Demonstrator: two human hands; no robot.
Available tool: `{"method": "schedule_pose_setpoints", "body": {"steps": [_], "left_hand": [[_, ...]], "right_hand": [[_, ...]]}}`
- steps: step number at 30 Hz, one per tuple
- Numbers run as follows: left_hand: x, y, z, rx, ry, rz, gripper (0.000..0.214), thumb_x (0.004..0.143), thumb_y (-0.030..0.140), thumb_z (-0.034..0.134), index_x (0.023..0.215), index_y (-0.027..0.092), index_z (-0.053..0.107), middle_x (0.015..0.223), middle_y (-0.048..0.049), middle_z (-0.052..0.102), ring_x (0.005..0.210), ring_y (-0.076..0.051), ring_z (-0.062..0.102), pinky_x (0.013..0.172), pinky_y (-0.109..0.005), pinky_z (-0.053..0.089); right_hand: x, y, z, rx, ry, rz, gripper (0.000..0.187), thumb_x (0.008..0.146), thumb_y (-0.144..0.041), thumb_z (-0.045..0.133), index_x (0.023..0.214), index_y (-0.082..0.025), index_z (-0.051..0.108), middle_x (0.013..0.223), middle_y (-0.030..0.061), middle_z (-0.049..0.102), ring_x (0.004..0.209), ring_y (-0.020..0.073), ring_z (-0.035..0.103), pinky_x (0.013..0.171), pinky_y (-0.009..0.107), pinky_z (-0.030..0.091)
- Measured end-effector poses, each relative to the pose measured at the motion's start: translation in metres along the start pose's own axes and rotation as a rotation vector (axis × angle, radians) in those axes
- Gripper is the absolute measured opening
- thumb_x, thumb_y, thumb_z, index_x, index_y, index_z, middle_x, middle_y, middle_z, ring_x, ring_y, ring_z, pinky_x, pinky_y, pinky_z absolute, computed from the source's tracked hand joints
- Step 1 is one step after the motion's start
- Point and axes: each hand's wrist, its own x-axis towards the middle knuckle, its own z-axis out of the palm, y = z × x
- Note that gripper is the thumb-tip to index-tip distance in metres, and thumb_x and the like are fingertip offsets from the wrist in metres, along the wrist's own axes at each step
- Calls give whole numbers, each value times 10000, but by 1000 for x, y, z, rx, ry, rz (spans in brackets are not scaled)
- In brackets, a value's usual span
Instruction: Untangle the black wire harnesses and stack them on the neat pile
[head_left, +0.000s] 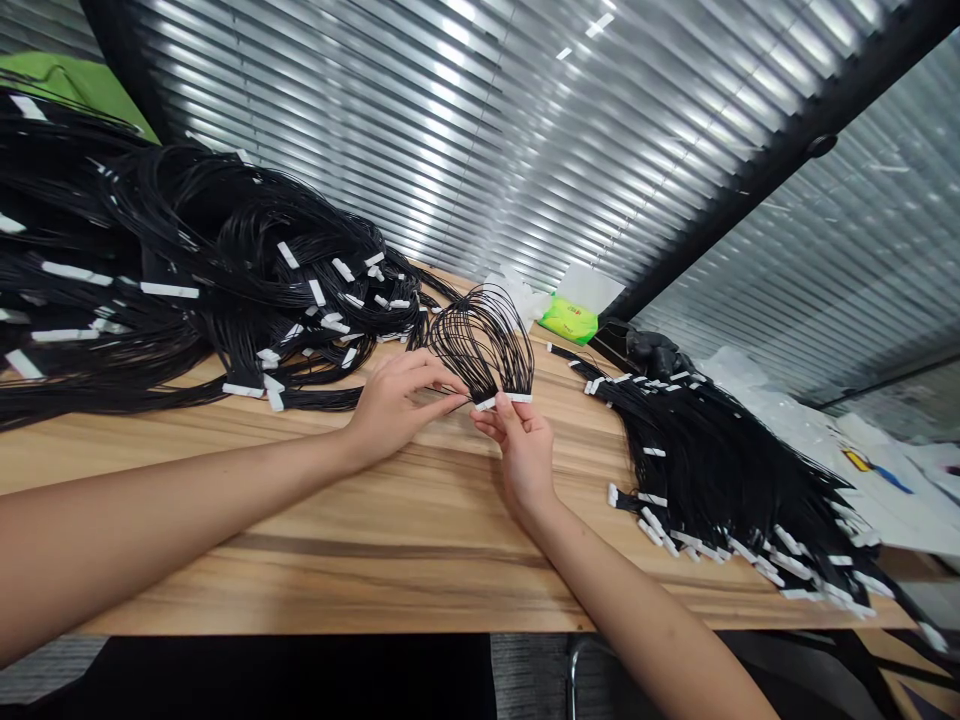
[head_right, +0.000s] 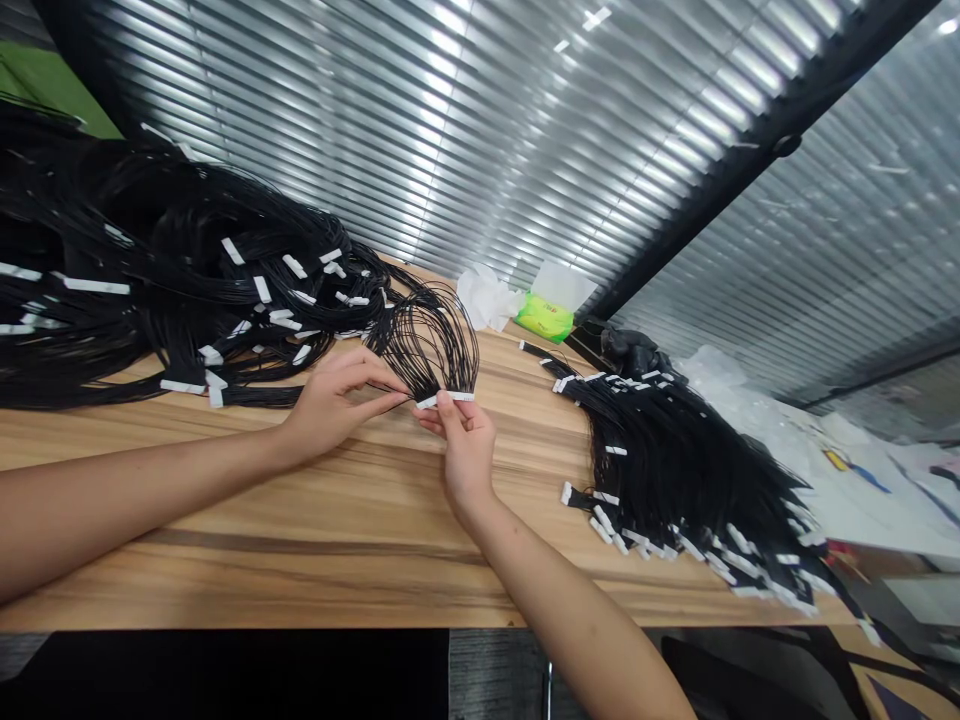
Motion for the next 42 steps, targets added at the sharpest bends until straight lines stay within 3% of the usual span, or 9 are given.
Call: {"method": "schedule_pose_setpoints", "body": {"steps": [5,13,20,27,34,37,42], "left_hand": [[0,-3,0,102,-3,41,161,836,380,617,923,277,706,864,-1,630,841,-157,565,789,-323,334],[1,1,-2,254,2,37,192,845,426,588,851,272,702,930,-24,616,922,-200,519,866,-379,264],[2,6,-4,213,-89,48,234,917,399,465,880,238,631,974,-13,687,974,-197,545,924,-392,239],[1,4,-3,219,-89,73,242,864,434,536,775,214,582,912,-13,679,939,-196,553,920,-389,238],[-4,10,-6,244,-11,247,235,822,423,599,711,215,593,931,-19,675,917,-195,558,905,-398,244],[-6,13,-8,221,-55,357,161,827,373,601,743,238,621,837,13,695,844,-173,582,910,-391,249],[-5,12,-7,187,-118,400,146,857,314,566,754,216,595,623,49,621,633,-117,548,841,-354,316]], "right_hand": [[1,1,0,-5,5,3,247,689,-383,736,753,-158,658,696,18,708,655,154,694,666,270,558],[0,0,1,-24,21,-16,246,690,-381,733,748,-155,655,691,23,706,628,152,685,669,280,561],[3,-1,-2,-25,51,-45,248,699,-391,727,738,-161,642,678,16,699,661,164,699,687,288,560],[5,-4,-1,-24,59,-60,266,682,-397,739,709,-155,629,643,12,687,614,160,691,671,288,562],[4,-5,-1,-17,54,-77,249,697,-382,732,716,-153,636,643,12,686,633,153,688,669,274,556],[4,-4,-2,-25,54,-85,246,709,-381,723,714,-151,636,635,12,680,645,156,687,672,278,555],[6,-3,-3,15,62,-83,233,704,-365,730,724,-150,642,641,4,681,625,140,679,655,260,552]]}}
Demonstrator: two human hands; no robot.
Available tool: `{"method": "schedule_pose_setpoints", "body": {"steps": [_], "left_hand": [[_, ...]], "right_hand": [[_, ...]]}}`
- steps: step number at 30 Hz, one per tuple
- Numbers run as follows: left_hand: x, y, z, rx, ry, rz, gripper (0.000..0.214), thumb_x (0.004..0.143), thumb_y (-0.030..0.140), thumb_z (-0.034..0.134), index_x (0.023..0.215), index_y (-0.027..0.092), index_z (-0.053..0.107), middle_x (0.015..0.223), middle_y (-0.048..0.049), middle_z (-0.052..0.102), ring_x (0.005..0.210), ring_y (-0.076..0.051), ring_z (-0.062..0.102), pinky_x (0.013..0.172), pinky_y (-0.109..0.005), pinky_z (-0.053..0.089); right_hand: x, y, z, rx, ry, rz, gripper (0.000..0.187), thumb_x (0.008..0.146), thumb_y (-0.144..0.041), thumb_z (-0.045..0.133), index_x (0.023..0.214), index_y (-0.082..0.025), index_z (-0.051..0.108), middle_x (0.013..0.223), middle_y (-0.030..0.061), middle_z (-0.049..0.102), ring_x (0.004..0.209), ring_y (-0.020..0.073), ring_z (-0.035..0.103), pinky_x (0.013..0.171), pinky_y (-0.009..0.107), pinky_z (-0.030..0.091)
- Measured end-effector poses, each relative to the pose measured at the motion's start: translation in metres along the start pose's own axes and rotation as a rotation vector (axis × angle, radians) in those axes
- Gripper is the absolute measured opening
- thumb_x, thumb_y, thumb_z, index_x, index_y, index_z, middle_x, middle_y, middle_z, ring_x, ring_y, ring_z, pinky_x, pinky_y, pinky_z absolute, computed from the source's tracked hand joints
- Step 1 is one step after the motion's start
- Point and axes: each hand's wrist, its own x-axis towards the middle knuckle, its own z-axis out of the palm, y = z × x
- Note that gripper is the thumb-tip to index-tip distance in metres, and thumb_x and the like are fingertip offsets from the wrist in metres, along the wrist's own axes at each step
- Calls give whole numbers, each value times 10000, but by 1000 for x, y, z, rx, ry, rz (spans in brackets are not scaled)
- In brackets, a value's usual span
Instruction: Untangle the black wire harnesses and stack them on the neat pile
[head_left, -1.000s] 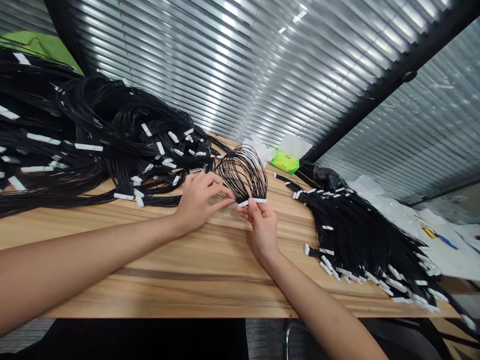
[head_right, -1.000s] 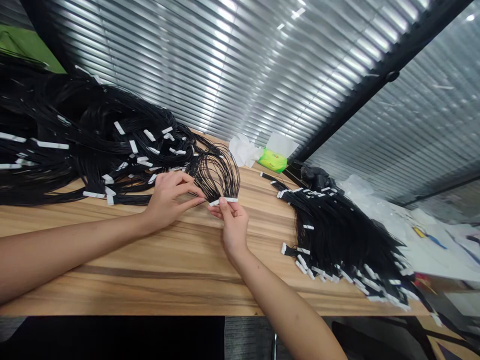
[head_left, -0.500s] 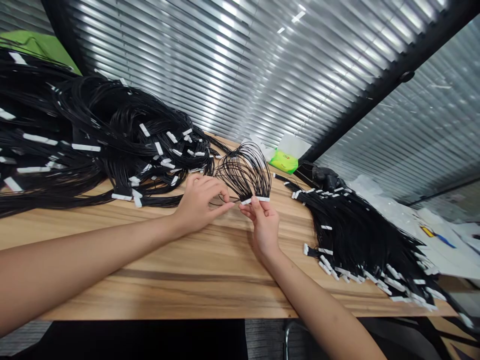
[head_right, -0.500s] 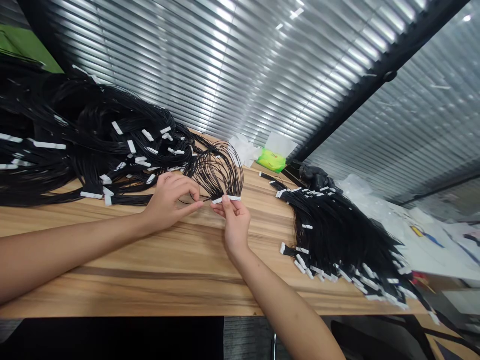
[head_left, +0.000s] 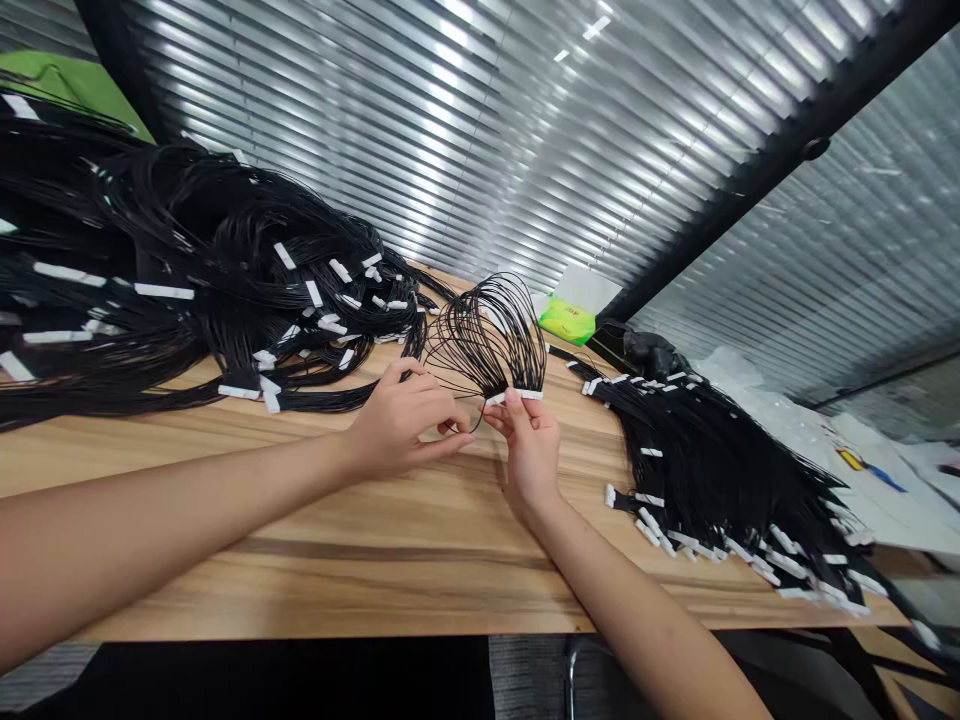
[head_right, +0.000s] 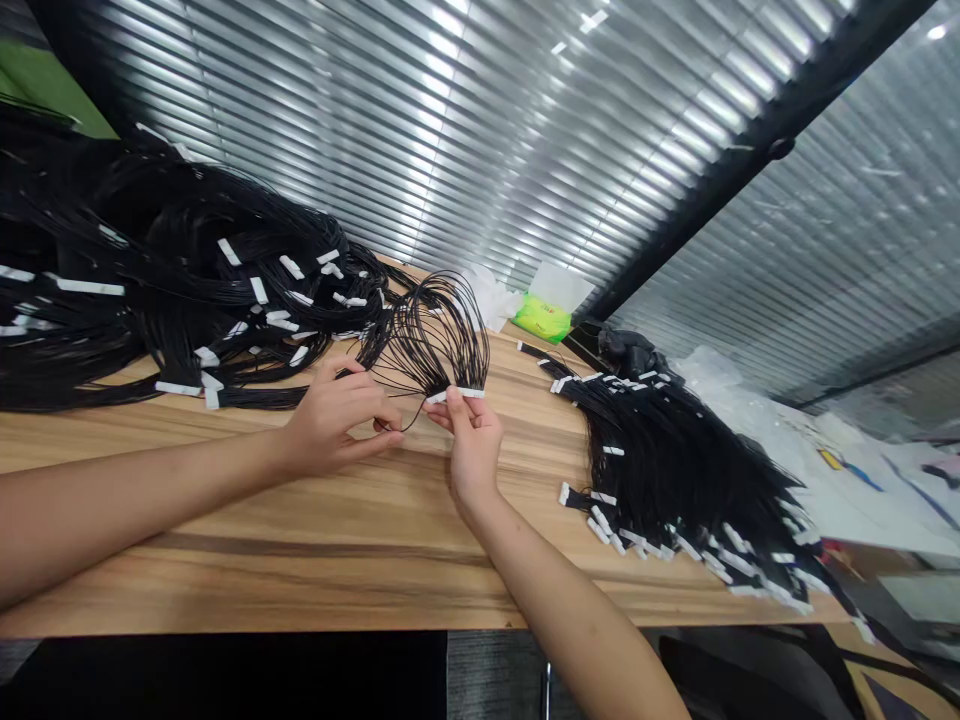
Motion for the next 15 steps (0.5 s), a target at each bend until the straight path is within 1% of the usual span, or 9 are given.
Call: {"method": "schedule_pose_setpoints", "body": {"steps": [2,4,6,8,11,13,15], "left_hand": [[0,-2,2,-52,20,10,105,858,278,567,785,204,584,650,37,613,635,-117,542,763,-318,359],[0,-3,3,-133,33,-3,64,862,240,560,821,193,575,731,9,626,706,-125,561,716,-279,397],[-1,-4,4,-197,42,-54,51,871,220,541,849,186,570,829,-23,627,799,-132,572,723,-252,430],[-1,-4,5,-219,46,-133,59,880,225,525,888,188,569,924,-43,613,867,-137,566,729,-237,447],[-1,-4,6,-222,78,-256,134,877,251,530,1000,198,548,1075,-62,574,947,-147,550,681,-220,458],[-1,-4,6,-220,91,-296,186,881,254,522,1059,205,536,1129,-67,553,989,-154,542,670,-216,468],[-1,-4,6,-209,75,-300,196,890,248,506,1076,214,555,1143,-65,547,1014,-157,542,684,-217,480]], "right_hand": [[1,1,-1,22,5,0,229,702,-359,732,722,-150,642,638,-1,677,623,137,679,648,252,550],[3,1,-1,33,9,6,226,701,-355,732,728,-150,642,648,-1,680,635,137,683,652,248,548],[3,2,-2,33,16,21,233,699,-361,732,735,-151,639,659,1,683,648,141,688,660,252,547],[3,2,-2,30,20,35,242,694,-369,733,744,-152,638,667,2,686,655,145,690,663,255,546],[2,1,-1,31,17,37,244,687,-368,736,742,-151,638,668,3,687,647,145,690,654,253,544],[2,1,-1,30,19,31,241,687,-366,736,730,-151,636,662,2,685,642,146,689,648,253,544],[2,1,-1,29,22,27,241,686,-366,737,725,-152,633,656,0,683,643,147,690,649,254,544]]}}
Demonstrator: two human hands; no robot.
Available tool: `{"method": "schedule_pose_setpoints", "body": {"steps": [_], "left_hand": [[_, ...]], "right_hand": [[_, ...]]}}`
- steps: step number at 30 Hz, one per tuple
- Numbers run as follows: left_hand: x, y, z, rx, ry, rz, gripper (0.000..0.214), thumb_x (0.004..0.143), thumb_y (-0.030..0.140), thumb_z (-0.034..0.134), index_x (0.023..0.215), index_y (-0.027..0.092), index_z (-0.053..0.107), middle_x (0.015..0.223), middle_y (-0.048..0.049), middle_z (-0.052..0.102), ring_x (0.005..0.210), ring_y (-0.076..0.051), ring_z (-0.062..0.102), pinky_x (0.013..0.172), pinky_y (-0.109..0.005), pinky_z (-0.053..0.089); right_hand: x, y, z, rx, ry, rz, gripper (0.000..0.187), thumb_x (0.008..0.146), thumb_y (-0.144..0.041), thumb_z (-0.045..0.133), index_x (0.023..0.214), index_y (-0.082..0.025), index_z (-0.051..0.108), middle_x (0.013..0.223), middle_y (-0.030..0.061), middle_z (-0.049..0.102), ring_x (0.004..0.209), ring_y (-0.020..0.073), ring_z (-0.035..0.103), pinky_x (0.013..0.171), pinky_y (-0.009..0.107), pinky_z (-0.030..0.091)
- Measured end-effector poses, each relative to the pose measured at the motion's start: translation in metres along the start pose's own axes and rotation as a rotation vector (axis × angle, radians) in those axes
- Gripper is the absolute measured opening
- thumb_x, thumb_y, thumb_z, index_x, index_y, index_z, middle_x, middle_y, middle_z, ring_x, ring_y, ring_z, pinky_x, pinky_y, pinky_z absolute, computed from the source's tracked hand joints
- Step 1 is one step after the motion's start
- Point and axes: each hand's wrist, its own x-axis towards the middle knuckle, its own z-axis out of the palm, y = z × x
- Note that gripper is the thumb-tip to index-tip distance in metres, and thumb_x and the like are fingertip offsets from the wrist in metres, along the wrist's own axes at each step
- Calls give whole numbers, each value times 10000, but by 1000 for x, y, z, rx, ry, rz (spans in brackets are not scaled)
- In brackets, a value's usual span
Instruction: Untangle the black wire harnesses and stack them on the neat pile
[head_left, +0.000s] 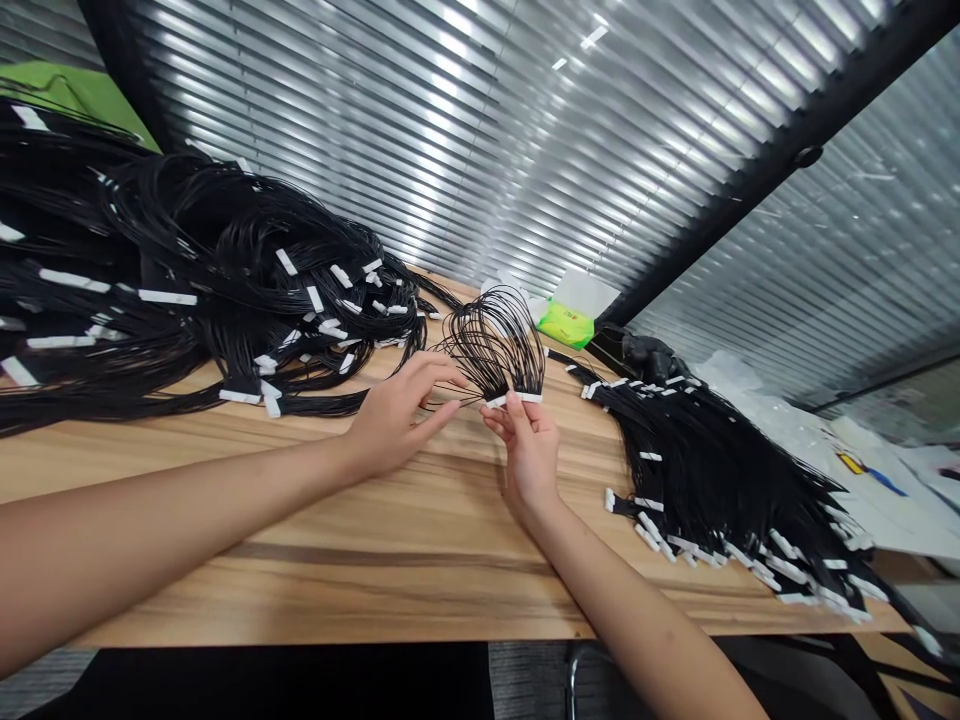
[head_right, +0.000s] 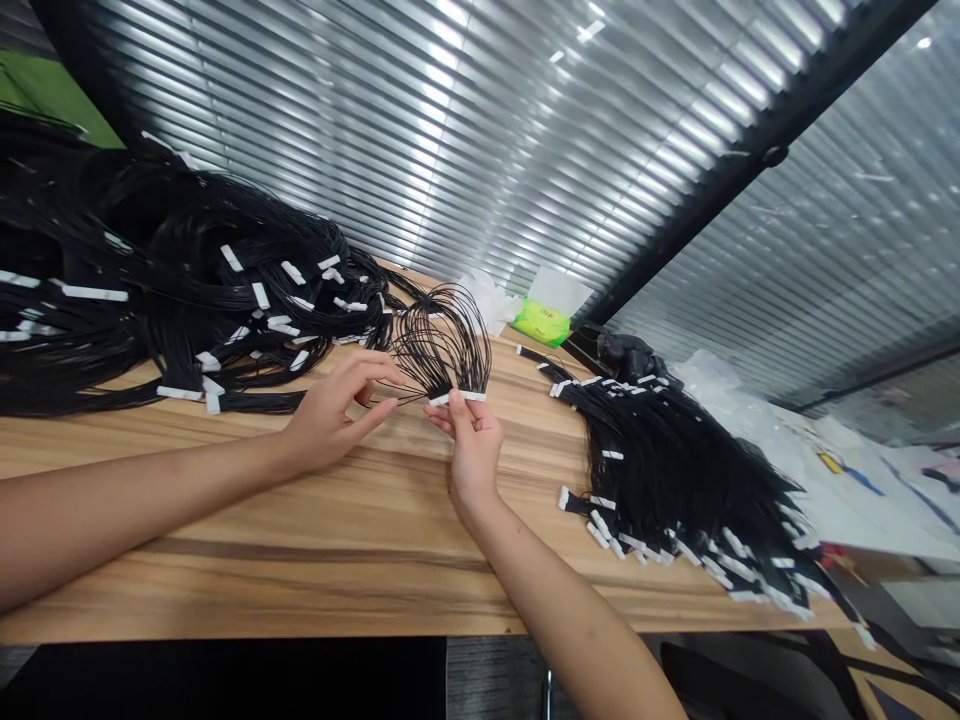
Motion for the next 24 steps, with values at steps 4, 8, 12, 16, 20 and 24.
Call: {"method": "schedule_pose_setpoints", "body": {"steps": [4,8,12,16,20,24], "left_hand": [[0,-3,1,31,-12,51,169,903,227,492,1014,217,619,1097,-55,577,998,-148,564,755,-234,488],[1,-5,2,18,-66,57,199,922,224,458,974,219,649,1046,-42,634,930,-132,598,770,-234,484],[1,-5,1,12,-108,-16,236,929,269,448,1073,226,631,1077,-30,662,905,-131,616,725,-220,478],[1,-6,0,52,-98,-58,253,938,312,445,1070,253,653,1004,-6,698,846,-129,631,742,-231,459],[1,-10,1,93,-77,-2,241,932,290,471,1052,273,680,918,2,701,800,-118,628,720,-221,443],[1,-14,1,179,-73,91,224,923,275,493,1009,266,700,866,6,694,773,-108,622,662,-210,420]], "right_hand": [[1,1,-1,-9,2,5,254,683,-378,737,736,-153,632,663,1,685,652,150,692,662,259,544],[0,1,0,-29,1,10,258,685,-385,731,737,-153,632,673,7,690,643,151,692,668,267,545],[-2,1,2,-38,-1,11,262,682,-390,732,711,-152,629,661,8,686,648,157,693,665,270,548],[-4,1,3,-40,-24,20,241,688,-370,734,734,-149,650,667,7,692,621,143,686,657,260,552],[-5,2,4,-56,-59,35,235,688,-365,735,760,-151,669,689,11,705,610,135,682,664,259,559],[-4,3,4,-79,-73,80,239,687,-375,736,753,-156,666,678,11,705,613,142,688,688,276,567]]}}
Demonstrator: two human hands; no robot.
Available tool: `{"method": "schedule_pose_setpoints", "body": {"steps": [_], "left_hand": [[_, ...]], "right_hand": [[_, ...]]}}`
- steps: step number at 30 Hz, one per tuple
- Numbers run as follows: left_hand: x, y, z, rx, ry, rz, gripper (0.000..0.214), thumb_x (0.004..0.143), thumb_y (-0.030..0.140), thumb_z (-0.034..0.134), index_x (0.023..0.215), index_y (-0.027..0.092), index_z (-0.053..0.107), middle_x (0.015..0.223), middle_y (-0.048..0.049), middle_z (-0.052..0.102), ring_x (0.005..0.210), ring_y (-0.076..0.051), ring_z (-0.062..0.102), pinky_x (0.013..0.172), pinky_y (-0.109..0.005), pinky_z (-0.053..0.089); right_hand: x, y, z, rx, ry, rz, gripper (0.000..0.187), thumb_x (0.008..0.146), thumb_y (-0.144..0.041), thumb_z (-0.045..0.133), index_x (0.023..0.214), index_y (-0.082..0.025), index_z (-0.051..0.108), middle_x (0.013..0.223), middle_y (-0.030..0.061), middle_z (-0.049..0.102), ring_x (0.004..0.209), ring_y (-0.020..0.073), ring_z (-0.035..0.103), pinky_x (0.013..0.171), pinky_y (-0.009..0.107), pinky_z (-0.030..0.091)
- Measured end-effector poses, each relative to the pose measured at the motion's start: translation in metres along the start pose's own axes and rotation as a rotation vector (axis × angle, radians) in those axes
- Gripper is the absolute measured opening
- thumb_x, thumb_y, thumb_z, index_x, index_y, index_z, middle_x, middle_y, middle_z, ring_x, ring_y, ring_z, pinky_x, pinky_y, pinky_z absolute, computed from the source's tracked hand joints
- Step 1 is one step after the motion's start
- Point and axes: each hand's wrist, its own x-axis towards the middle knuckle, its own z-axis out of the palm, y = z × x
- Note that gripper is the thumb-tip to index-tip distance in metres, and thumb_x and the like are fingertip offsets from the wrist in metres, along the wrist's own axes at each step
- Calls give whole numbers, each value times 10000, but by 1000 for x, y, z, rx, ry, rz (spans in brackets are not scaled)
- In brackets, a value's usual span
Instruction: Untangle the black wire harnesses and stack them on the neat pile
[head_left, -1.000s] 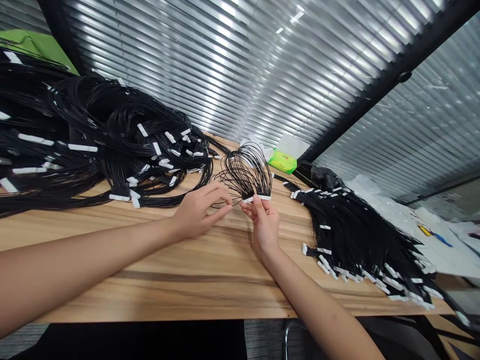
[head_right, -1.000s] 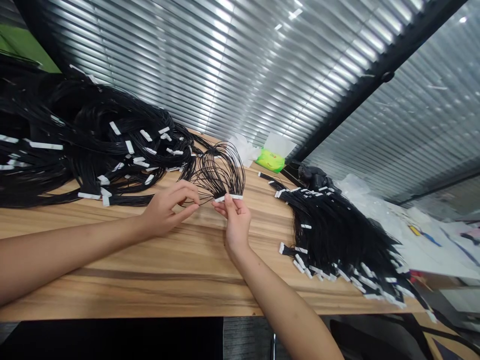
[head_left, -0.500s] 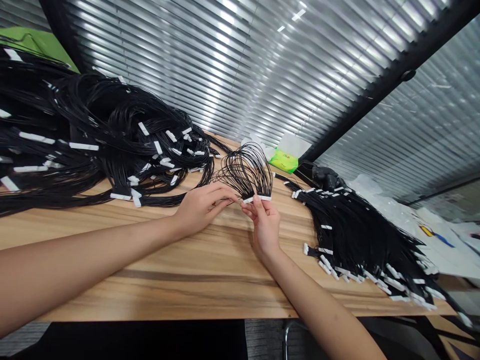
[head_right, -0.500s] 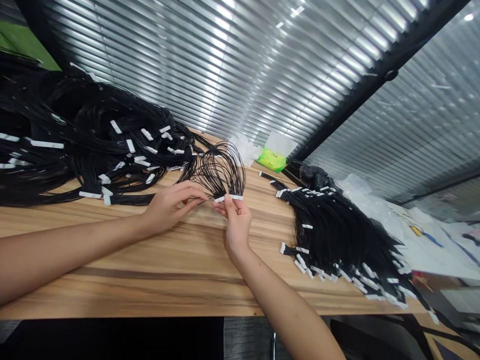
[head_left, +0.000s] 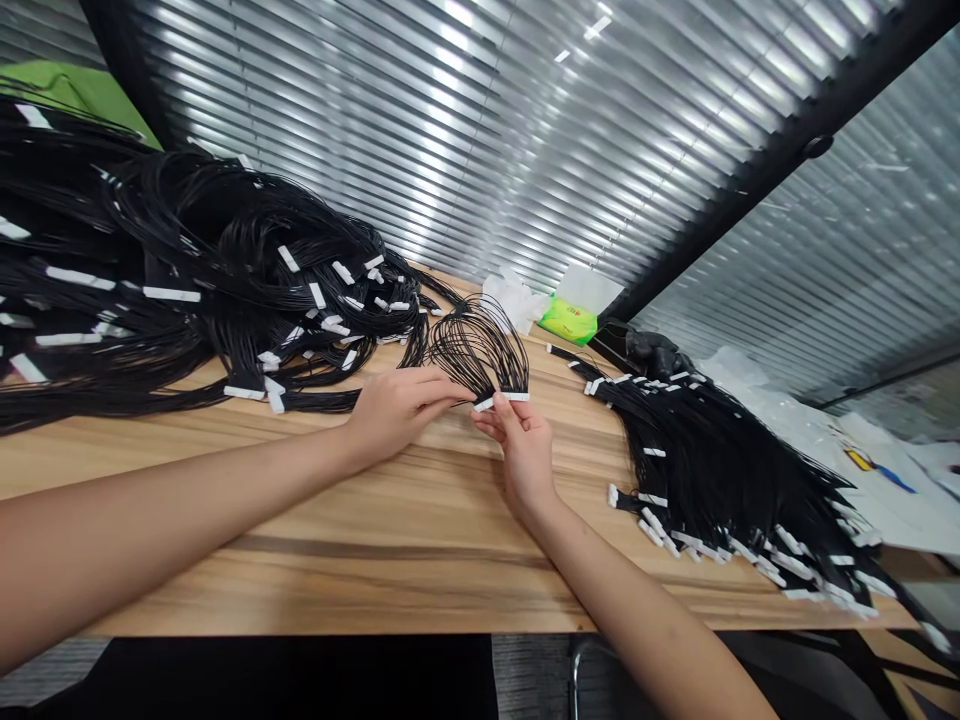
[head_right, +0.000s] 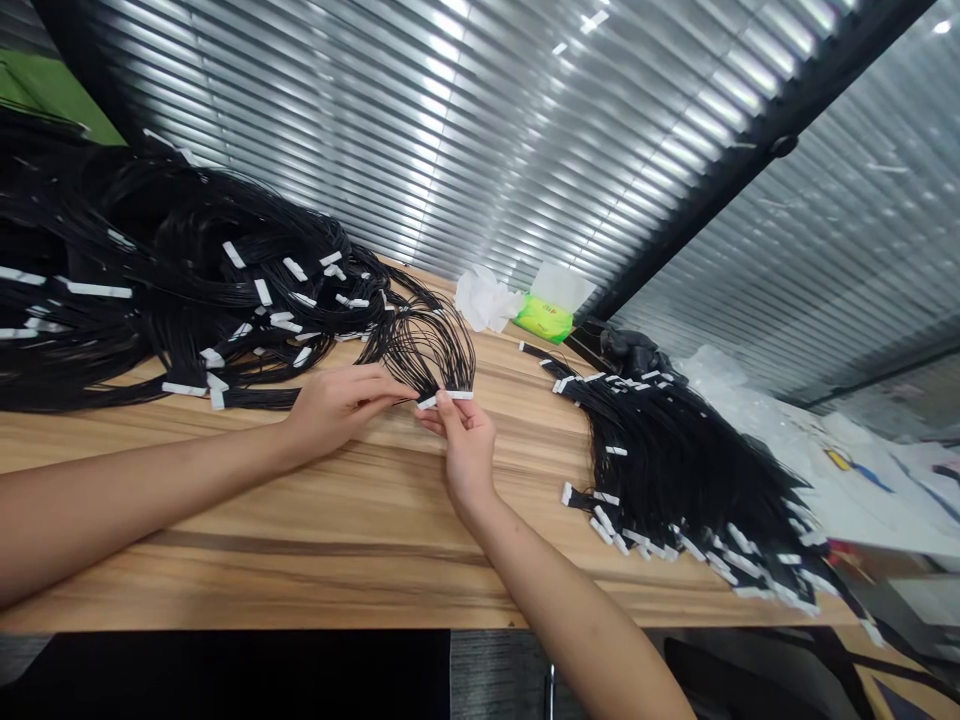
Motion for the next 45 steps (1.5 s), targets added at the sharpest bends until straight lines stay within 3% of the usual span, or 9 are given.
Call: {"method": "schedule_pose_setpoints", "body": {"steps": [5,13,20,24,29,34,37,41,45], "left_hand": [[1,-2,-1,74,11,86,214,921,279,500,1011,266,694,871,15,704,765,-105,630,653,-214,411],[1,-1,-4,72,1,87,240,925,315,484,1010,268,704,902,-11,722,780,-127,631,689,-235,417],[3,3,0,-193,33,-265,207,818,399,623,856,223,726,747,4,674,551,-92,492,568,-221,392],[5,3,5,-355,58,-379,190,755,380,689,778,201,746,635,2,616,566,-105,469,529,-224,365],[4,6,9,-512,42,-574,190,733,366,701,778,189,752,746,-26,693,621,-115,527,562,-232,390],[5,5,11,-612,-28,-647,260,726,414,682,777,162,717,706,-21,668,621,-128,532,576,-249,394],[7,5,13,-693,-26,-662,202,720,361,672,728,159,679,711,-12,648,659,-129,538,614,-247,403],[10,4,11,-907,74,-678,113,716,281,603,713,168,606,704,3,586,601,-105,475,575,-231,391],[15,-2,7,-1129,197,-732,158,776,316,469,687,191,436,723,1,529,522,-90,394,509,-233,372]], "right_hand": [[-1,-1,0,1,-1,-2,263,666,-393,748,733,-155,658,652,11,703,608,151,690,685,287,574],[0,-1,-1,4,-7,-6,253,672,-382,750,743,-154,667,656,14,707,607,150,693,662,275,576],[-3,1,1,40,-14,7,245,677,-372,751,735,-151,664,656,8,702,582,139,688,641,251,571],[-5,3,4,45,-16,20,229,687,-362,744,728,-153,660,658,5,701,591,137,690,643,243,569],[-5,4,5,14,1,30,239,689,-374,735,727,-153,653,661,8,702,608,145,696,671,261,571],[-6,2,6,-6,-10,9,227,702,-368,722,757,-155,664,688,13,713,640,147,699,667,257,573],[-7,3,7,4,-20,-1,213,711,-360,716,753,-159,660,685,9,711,652,145,702,652,241,571],[-5,5,7,15,-16,16,226,704,-370,722,748,-161,647,691,12,706,662,155,704,643,251,574],[2,8,2,73,23,51,244,682,-372,742,732,-161,628,682,3,691,678,148,704,639,230,561]]}}
